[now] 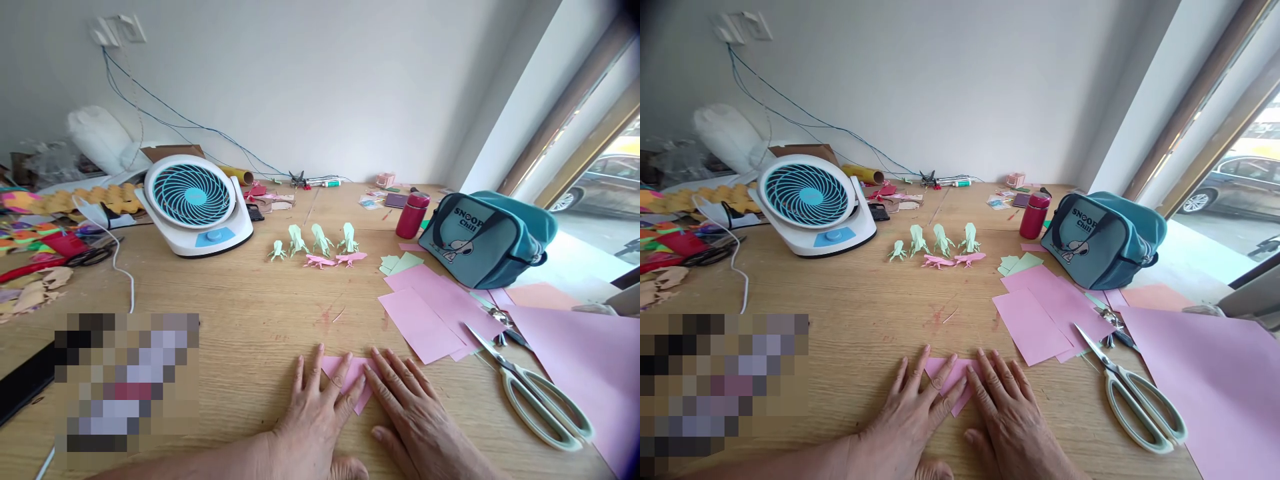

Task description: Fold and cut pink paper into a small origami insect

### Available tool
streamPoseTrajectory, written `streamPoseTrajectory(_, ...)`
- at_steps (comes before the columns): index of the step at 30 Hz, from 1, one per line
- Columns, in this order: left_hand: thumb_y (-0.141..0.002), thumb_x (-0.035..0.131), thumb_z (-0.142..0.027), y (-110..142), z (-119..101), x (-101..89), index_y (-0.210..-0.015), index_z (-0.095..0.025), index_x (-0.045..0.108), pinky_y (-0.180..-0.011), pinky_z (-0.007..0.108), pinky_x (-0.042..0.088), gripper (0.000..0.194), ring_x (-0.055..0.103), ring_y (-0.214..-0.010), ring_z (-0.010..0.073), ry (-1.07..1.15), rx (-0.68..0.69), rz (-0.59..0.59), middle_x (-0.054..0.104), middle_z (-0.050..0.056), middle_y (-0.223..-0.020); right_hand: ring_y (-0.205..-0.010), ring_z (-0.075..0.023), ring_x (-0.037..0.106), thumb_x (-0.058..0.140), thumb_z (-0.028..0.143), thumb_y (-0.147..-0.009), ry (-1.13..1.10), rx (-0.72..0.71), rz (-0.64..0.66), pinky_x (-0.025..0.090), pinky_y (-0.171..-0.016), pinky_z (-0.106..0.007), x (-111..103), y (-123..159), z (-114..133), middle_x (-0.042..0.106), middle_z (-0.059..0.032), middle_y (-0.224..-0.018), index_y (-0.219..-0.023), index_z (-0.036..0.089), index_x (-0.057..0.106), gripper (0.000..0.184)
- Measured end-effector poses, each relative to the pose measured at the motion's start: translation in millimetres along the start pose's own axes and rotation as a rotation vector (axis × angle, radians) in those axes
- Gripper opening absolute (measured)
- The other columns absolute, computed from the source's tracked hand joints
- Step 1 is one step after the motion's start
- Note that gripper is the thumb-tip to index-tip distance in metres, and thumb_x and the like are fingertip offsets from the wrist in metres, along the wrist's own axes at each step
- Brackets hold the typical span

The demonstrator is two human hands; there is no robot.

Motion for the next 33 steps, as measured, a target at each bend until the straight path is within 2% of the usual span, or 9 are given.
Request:
streamPoseTrajectory(7,-0.076,0.063,-0.069,-0.7,4.3,4.0,-0.154,-0.032,0.004,-0.103,0.084,0.006,0.105,-0.007,-0.142,0.0556,-0.033,0.005,-0.034,0.002,0.01,-0.163,-0.141,-0.04,0.036,0.051,0.044,-0.094,0.013,-0.045,-0.031,0.042,-0.105,-0.054,6.1,2.0,-1.8,0.029,-0.0189,-0.156,-0.158,0.015,0.004,0.085)
streamPoseTrajectory(12,-0.077,0.055,-0.076,-4.1,8.9,12.4,-0.156,-0.021,0.007,-0.106,0.081,0.007,0.107,-0.005,-0.144,0.0527,-0.06,0.028,-0.082,0.004,0.014,-0.163,-0.138,-0.0402,0.04,0.052,0.044,-0.092,0.061,-0.055,-0.038,0.044,-0.104,-0.053,9.0,2.8,-1.8,0.032,-0.0198,-0.155,-0.158,0.013,0.007,0.085)
streamPoseTrajectory(15,-0.081,0.043,-0.078,-6.0,8.7,21.9,-0.156,-0.013,0.005,-0.112,0.074,0.01,0.107,0.002,-0.148,0.0454,-0.074,0.124,-0.138,0.006,0.019,-0.162,-0.136,-0.0405,0.043,0.052,0.044,-0.092,0.109,-0.076,-0.057,0.045,-0.102,-0.052,9.9,3.9,-0.4,0.035,-0.0211,-0.153,-0.157,0.01,0.01,0.085)
streamPoseTrajectory(17,-0.087,0.043,-0.072,-6.8,7.3,26.7,-0.156,-0.008,0.002,-0.12,0.058,0.015,0.102,0.007,-0.15,0.0369,-0.099,0.186,-0.215,0.005,0.019,-0.162,-0.135,-0.0403,0.046,0.052,0.046,-0.092,0.131,-0.092,-0.077,0.045,-0.101,-0.051,10.5,5.0,0.5,0.038,-0.0217,-0.151,-0.157,0.009,0.01,0.086)
streamPoseTrajectory(18,-0.087,0.046,-0.069,-7.5,6.8,29.5,-0.156,-0.007,0.003,-0.12,0.055,0.016,0.102,0.008,-0.15,0.0364,-0.119,0.202,-0.235,0.005,0.019,-0.162,-0.134,-0.04,0.046,0.051,0.047,-0.092,0.135,-0.098,-0.089,0.045,-0.101,-0.051,10.8,5.5,0.9,0.039,-0.0216,-0.151,-0.157,0.009,0.011,0.086)
streamPoseTrajectory(21,-0.091,0.053,-0.051,-10.9,4.0,35.9,-0.157,-0.011,0.006,-0.119,0.057,0.018,0.091,0.012,-0.149,0.0391,-0.177,0.235,-0.242,0.009,0.017,-0.163,-0.134,-0.0387,0.046,0.049,0.051,-0.092,0.138,-0.111,-0.126,0.043,-0.101,-0.049,11.8,7.1,1.6,0.042,-0.0207,-0.15,-0.157,0.009,0.011,0.086)
streamPoseTrajectory(25,-0.094,0.048,-0.024,-13.8,4.6,39.4,-0.157,-0.016,0.005,-0.118,0.059,0.018,0.077,0.013,-0.149,0.0382,-0.226,0.229,-0.223,0.011,0.011,-0.163,-0.132,-0.0389,0.048,0.049,0.055,-0.092,0.138,-0.132,-0.155,0.045,-0.099,-0.048,12.0,7.8,2.3,0.047,-0.0222,-0.147,-0.157,0.007,0.009,0.091)
streamPoseTrajectory(30,-0.099,0.039,-0.03,-10.3,10.1,45.9,-0.157,-0.019,0.001,-0.119,0.058,0.017,0.07,0.008,-0.15,0.0361,-0.205,0.277,-0.279,0.009,0.008,-0.163,-0.131,-0.0384,0.05,0.049,0.055,-0.091,0.122,-0.138,-0.133,0.046,-0.097,-0.047,14.6,7.5,2.1,0.05,-0.0209,-0.145,-0.157,0.008,0.008,0.09)
streamPoseTrajectory(33,-0.099,0.04,-0.03,-7.7,9.8,45.1,-0.157,-0.02,0.004,-0.119,0.06,0.016,0.069,0.005,-0.151,0.036,-0.197,0.267,-0.274,0.011,0.008,-0.163,-0.13,-0.0396,0.05,0.049,0.059,-0.09,0.119,-0.145,-0.134,0.047,-0.096,-0.048,13.3,8.9,3.1,0.051,-0.022,-0.144,-0.158,0.01,0.009,0.093)
Point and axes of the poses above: each hand's wrist, its own y-axis away from the middle knuckle, its own x-axis out of the palm, z = x × y, the point moved 6 cm from there along -y, towards the middle knuckle
